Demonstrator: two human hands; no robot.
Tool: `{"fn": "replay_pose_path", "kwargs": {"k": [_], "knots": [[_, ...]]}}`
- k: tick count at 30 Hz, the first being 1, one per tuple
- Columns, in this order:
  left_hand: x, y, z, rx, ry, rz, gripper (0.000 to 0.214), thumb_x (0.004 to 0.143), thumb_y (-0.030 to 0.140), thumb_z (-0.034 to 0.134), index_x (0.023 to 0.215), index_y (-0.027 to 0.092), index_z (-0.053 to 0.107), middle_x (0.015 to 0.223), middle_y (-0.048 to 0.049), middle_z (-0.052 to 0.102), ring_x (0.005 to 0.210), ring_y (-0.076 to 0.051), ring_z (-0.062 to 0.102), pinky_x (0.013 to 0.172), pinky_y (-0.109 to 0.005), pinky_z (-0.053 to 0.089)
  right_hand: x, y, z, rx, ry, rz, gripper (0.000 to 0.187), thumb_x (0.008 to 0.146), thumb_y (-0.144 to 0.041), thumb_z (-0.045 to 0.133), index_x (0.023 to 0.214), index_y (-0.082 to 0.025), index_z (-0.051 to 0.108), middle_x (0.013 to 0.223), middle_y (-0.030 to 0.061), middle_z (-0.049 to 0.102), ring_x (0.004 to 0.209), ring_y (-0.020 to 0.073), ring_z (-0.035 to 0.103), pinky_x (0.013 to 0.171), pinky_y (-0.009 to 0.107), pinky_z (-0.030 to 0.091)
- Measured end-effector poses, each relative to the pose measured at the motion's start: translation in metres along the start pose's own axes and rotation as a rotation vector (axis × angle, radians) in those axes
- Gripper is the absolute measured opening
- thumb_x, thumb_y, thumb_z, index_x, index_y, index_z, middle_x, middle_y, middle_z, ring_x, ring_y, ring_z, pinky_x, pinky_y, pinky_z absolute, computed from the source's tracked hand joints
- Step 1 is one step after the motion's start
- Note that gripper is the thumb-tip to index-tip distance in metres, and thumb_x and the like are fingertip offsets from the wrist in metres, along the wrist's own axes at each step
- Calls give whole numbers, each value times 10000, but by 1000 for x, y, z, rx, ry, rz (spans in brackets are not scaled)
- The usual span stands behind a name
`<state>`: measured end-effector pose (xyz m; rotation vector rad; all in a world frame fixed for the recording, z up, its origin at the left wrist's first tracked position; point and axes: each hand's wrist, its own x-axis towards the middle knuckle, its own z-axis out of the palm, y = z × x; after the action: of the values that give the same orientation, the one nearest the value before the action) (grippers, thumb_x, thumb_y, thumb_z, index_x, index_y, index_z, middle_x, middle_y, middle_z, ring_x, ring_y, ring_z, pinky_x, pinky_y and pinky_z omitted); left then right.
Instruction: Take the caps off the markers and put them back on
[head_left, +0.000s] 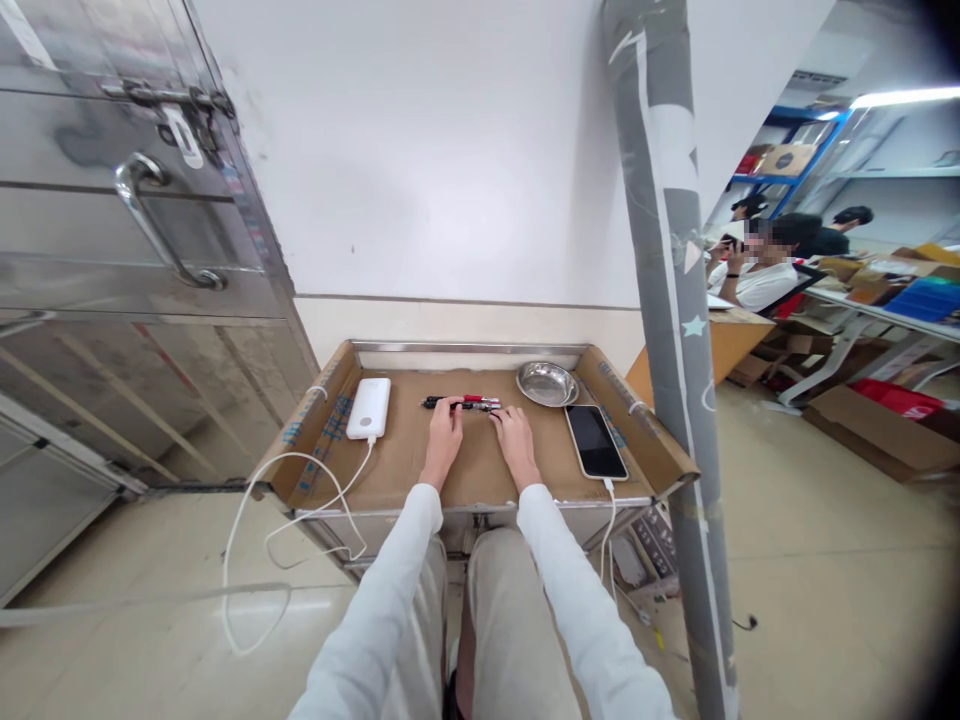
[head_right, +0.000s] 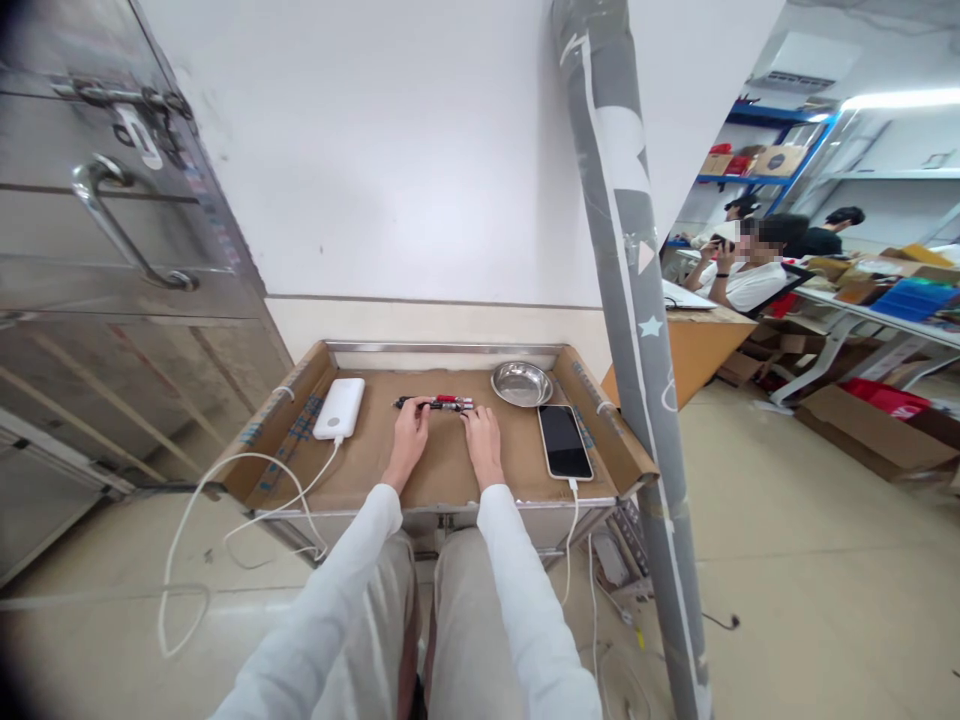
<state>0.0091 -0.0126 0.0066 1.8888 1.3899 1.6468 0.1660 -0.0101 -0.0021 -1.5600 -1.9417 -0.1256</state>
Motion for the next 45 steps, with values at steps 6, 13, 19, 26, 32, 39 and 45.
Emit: {"fn": "replay_pose_path", "kwargs": {"k": [6,13,19,26,32,39,45], "knots": [[2,-3,2,-24,-97,68,184,941,221,389,1048,199,537,1030,-82,600,978,-173,585,889,-335,471,1,-4,0,37,-26,-72,209,916,-203,466,954,-189,671,945,91,620,898,219,543,828,341,440],[3,-5,2,43,-280,120,180,930,190,415,993,212,582,994,-46,625,970,-180,544,891,-341,445,-5,-12,-10,213,-113,-217,195,898,-193,510,950,-236,693,946,54,623,925,187,561,835,301,463],[7,-14,8,151,-349,111,215,901,115,423,909,209,616,936,-36,648,922,-199,510,858,-367,441,-6,-11,-11,238,-124,-163,187,890,-207,524,940,-231,703,935,59,618,934,193,565,856,318,471],[-2,-9,2,224,-237,141,270,888,73,365,970,189,595,1031,-86,556,993,-208,509,915,-403,433,-4,-3,0,404,-59,-72,229,891,-200,492,991,-230,696,955,57,606,887,172,587,856,318,484],[-7,-6,4,240,-356,166,91,870,165,500,918,197,570,949,-61,547,949,-210,531,901,-409,459,-4,1,4,404,-23,-25,252,893,-190,456,1003,-201,683,959,74,595,881,182,590,867,331,483],[0,-11,10,289,-359,140,105,888,133,446,881,187,536,930,-64,561,950,-211,535,893,-406,465,-4,2,6,444,-4,-44,327,876,-113,388,1094,-185,621,1052,95,597,1008,196,573,948,358,455],[0,-10,11,273,-345,137,165,855,92,445,942,189,546,943,-64,553,931,-197,560,890,-394,474,-4,2,4,379,14,-14,290,881,-127,390,1052,-189,615,1029,94,578,973,198,573,908,359,470]]}}
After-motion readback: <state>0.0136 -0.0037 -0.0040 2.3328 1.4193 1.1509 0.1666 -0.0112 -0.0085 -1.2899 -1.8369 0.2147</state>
